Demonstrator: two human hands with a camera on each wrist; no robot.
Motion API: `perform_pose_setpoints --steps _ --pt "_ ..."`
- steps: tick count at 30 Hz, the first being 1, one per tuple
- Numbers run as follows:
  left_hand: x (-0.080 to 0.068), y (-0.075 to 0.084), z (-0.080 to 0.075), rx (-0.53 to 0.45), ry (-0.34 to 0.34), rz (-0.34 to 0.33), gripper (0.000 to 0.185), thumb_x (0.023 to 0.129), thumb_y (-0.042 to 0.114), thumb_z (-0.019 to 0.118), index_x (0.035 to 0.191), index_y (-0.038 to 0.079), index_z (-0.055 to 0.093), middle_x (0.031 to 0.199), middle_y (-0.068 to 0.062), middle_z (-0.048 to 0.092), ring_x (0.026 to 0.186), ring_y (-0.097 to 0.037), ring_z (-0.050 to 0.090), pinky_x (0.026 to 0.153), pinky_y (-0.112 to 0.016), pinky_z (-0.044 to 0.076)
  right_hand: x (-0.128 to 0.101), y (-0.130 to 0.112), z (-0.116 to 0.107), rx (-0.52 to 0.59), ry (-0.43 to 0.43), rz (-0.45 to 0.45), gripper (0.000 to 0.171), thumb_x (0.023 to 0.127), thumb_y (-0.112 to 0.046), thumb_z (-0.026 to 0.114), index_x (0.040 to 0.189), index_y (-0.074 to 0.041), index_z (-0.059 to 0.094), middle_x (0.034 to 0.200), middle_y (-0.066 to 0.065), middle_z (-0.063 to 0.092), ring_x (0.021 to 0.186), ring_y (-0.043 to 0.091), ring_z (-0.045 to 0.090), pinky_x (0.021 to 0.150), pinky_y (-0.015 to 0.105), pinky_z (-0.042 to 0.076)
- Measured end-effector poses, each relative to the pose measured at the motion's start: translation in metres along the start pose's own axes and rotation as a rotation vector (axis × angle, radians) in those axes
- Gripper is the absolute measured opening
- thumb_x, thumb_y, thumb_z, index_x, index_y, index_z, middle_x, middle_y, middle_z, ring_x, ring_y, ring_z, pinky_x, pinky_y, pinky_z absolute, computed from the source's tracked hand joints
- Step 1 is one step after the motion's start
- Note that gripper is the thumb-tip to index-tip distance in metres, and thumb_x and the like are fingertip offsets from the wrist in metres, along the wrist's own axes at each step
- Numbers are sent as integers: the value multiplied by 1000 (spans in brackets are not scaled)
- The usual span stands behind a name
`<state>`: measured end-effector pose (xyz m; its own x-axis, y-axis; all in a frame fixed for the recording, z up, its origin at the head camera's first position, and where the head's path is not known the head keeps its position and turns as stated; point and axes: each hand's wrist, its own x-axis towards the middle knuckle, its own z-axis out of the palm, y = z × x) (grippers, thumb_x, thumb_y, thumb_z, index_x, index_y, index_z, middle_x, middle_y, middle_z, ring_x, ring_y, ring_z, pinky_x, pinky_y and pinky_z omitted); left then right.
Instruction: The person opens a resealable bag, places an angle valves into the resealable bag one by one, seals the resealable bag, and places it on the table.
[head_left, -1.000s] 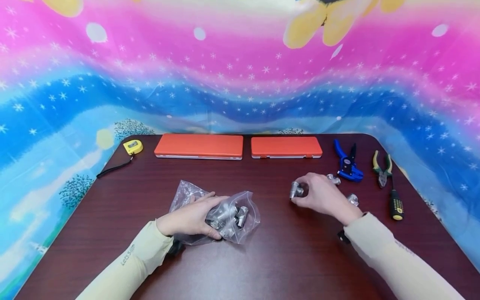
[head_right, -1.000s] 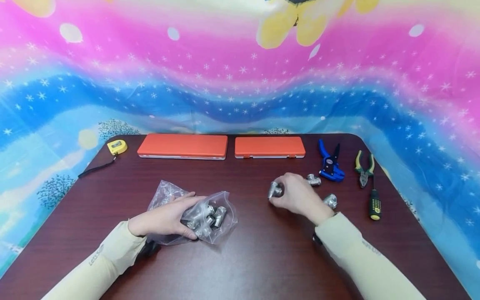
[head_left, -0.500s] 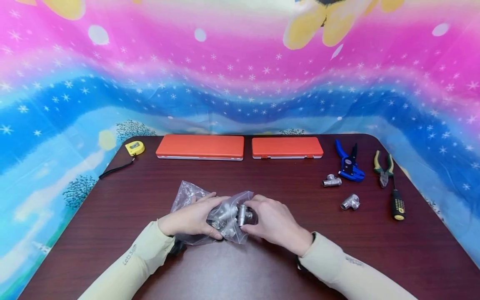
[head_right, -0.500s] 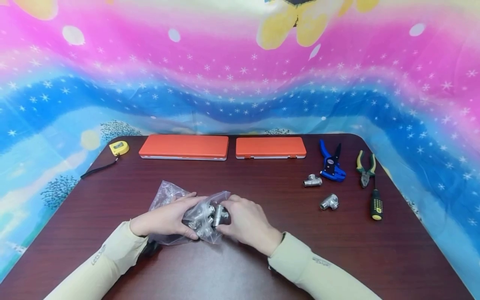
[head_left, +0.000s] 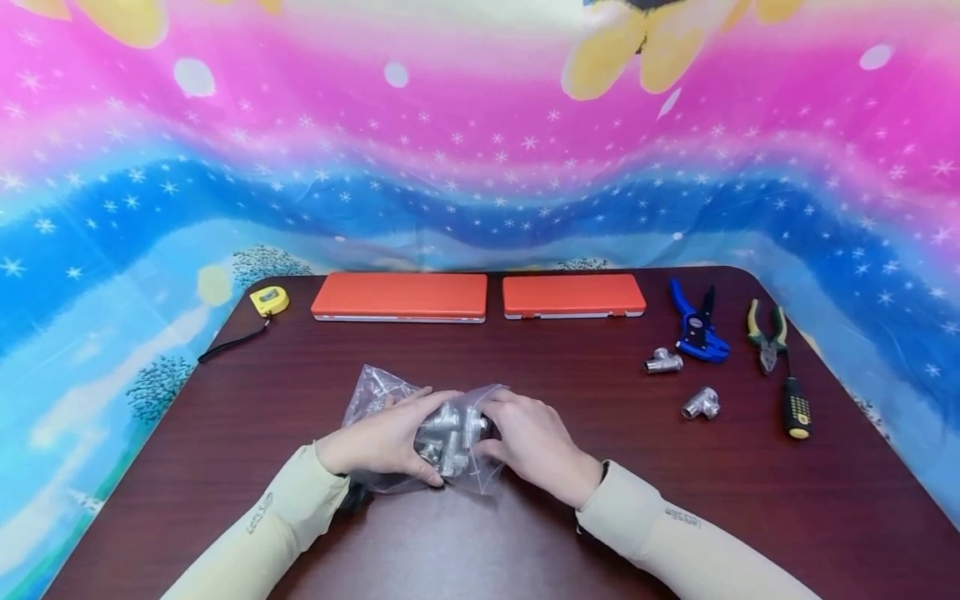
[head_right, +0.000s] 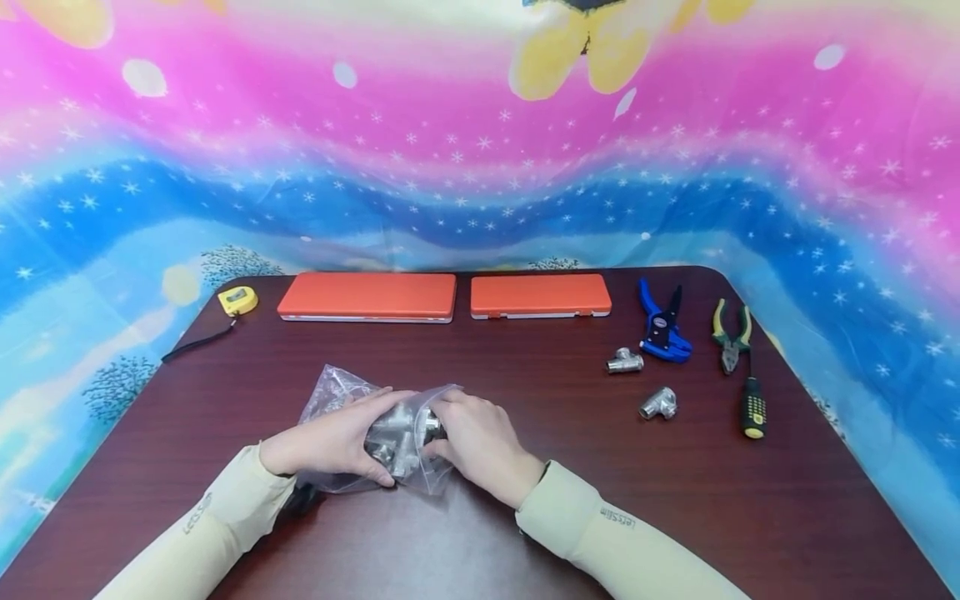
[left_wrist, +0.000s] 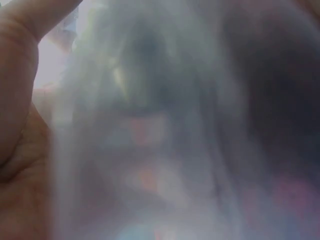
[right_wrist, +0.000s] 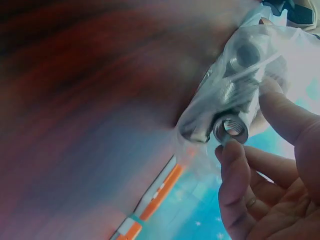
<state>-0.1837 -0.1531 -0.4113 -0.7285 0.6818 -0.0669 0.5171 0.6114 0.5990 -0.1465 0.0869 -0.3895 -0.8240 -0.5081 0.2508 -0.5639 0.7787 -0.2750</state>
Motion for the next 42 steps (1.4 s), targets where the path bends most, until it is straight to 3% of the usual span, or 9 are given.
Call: perform_pose_setpoints --steps 5,10,15,19,23,26,34,38,42 --pt "-1 0 0 10 11 -10 109 64 43 92 153 25 32 152 -12 40 145 -41 23 104 -76 13 -10 11 -12 53 14 -27 50 79 -32 84 121 -9 70 114 3 70 100 18 67 79 39 56" --pt "0 1 1 18 7 -14 109 64 43 92 154 26 32 152 -10 40 146 -38 22 103 -78 11 -30 44 -41 1 74 63 45 81 -29 83 117 -5 72 108 8 71 98 23 68 85 42 54" --pt "1 1 2 19 11 -10 108 63 42 92 153 26 34 151 -10 43 145 -40 22 103 -78 11 -60 105 -79 -111 78 286 50 83 -32 81 119 0 69 112 20 68 103 38 63 86 54 51" --pt "1 3 1 14 9 -1 107 64 42 92 152 25 34 150 -10 43 145 -41 22 102 -79 11 -88 149 -98 -173 -37 516 73 79 -41 82 127 10 60 116 33 59 101 49 55 84 62 47" --pt "0 3 1 8 2 3 106 65 42 92 152 24 35 149 -8 45 145 -42 23 102 -79 11 -108 178 -102 -140 -159 645 88 76 -48 82 129 17 53 115 38 55 95 49 54 79 62 48" --pt "0 3 0 5 0 1 106 65 42 92 152 24 35 149 -7 45 145 -42 23 102 -79 11 -114 187 -100 -118 -195 669 88 76 -49 82 126 18 54 112 36 58 88 44 57 73 57 51" --pt "0 2 0 9 -6 -3 107 65 45 91 153 24 33 151 -5 43 145 -39 22 102 -79 11 -114 188 -94 -68 -152 665 68 78 -38 82 118 14 60 97 26 62 77 33 55 65 50 51" --pt "0 1 1 14 -3 0 107 65 46 91 153 24 33 151 -7 43 145 -40 23 101 -80 11 -109 178 -91 -41 -113 618 60 79 -34 82 113 11 64 93 21 64 75 30 55 65 48 51" --pt "0 1 1 18 -3 -3 107 65 46 90 153 24 33 151 -7 43 145 -40 23 102 -79 11 -97 152 -90 -17 -49 523 57 79 -33 83 115 8 66 97 18 66 80 29 59 70 50 52"
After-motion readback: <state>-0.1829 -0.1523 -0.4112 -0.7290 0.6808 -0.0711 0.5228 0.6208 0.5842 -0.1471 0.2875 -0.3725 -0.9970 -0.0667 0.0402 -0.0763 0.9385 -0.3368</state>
